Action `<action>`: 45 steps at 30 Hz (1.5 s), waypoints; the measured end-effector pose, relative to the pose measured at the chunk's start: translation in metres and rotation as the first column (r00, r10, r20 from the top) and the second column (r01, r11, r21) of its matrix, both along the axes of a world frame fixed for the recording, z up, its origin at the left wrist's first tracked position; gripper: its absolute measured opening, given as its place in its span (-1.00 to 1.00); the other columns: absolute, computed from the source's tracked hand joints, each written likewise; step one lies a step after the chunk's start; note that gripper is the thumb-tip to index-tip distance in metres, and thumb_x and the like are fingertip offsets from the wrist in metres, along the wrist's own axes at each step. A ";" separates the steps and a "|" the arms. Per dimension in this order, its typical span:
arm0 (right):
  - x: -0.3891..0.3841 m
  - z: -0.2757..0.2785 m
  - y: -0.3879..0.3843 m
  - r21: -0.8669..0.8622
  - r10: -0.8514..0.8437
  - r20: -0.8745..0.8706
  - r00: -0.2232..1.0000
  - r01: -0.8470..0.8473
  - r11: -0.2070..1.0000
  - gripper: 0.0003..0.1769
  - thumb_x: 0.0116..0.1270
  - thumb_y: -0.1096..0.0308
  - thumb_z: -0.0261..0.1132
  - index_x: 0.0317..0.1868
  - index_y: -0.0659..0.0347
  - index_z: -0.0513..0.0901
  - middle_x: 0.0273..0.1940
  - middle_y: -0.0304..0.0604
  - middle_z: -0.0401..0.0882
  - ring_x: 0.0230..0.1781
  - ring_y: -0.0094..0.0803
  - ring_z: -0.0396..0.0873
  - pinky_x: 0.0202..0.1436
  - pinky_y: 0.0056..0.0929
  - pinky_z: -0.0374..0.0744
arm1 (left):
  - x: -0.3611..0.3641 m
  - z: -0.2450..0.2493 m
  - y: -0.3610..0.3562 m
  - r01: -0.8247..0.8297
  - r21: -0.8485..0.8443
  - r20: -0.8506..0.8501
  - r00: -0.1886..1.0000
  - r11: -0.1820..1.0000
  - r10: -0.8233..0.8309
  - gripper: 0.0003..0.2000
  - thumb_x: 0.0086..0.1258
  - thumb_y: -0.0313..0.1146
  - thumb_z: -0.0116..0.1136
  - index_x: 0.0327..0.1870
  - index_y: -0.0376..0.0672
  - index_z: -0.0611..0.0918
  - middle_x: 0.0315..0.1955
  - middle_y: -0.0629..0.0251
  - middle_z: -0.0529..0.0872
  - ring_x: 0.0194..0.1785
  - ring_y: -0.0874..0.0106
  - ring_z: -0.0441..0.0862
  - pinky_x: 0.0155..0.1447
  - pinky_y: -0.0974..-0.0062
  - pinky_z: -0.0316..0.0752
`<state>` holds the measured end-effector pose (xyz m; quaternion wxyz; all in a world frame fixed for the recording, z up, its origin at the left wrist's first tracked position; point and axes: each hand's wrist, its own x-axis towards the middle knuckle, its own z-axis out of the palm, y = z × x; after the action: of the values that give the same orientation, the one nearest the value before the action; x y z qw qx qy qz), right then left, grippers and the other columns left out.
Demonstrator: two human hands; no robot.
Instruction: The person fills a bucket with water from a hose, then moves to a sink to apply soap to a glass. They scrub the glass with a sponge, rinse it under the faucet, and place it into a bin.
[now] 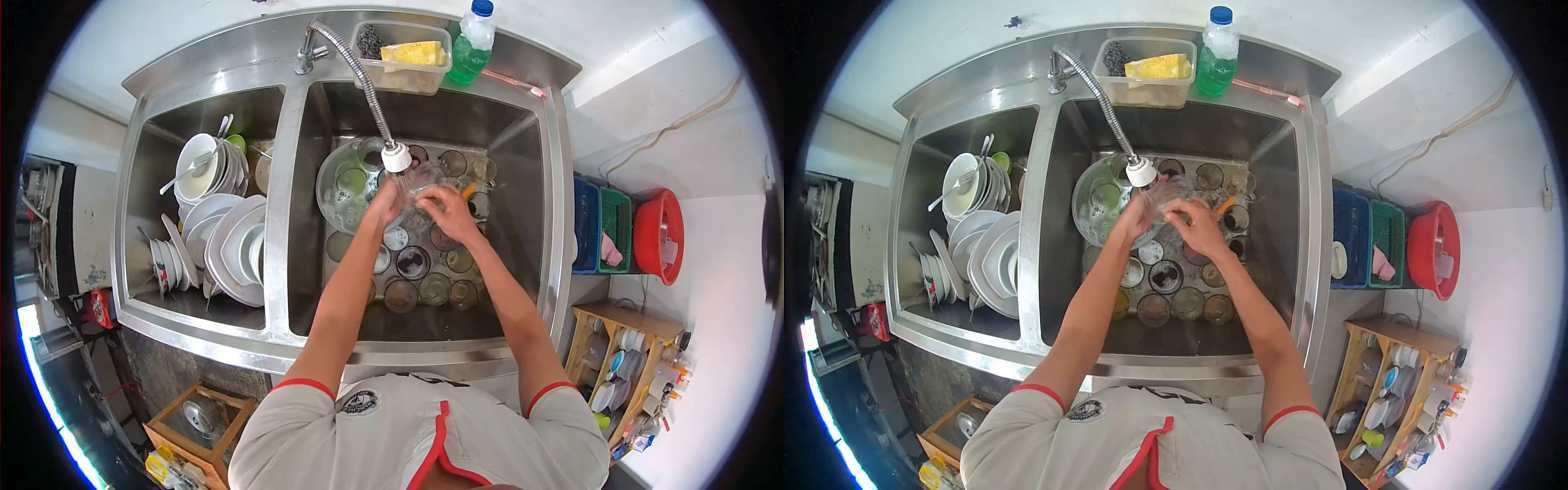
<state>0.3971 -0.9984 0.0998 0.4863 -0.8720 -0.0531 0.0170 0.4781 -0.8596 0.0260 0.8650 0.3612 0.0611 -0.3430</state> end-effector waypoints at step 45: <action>0.025 -0.006 0.020 -0.121 0.168 0.073 0.983 -0.158 0.980 -0.80 0.35 0.22 0.15 -0.22 0.11 0.63 -0.27 -0.21 0.66 -0.17 -0.23 0.61 0.23 -0.15 0.36 | -0.035 -0.023 0.031 -0.209 -0.142 -0.321 0.934 0.968 0.154 -0.56 0.54 -0.04 -0.37 0.28 -0.06 0.31 0.16 0.25 0.49 0.24 0.24 0.41 0.25 0.08 0.33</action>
<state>0.4223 -0.9780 0.0941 0.4300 -0.8910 -0.1436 0.0236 0.4434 -0.8288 0.0032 0.9011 0.2194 0.1981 -0.3174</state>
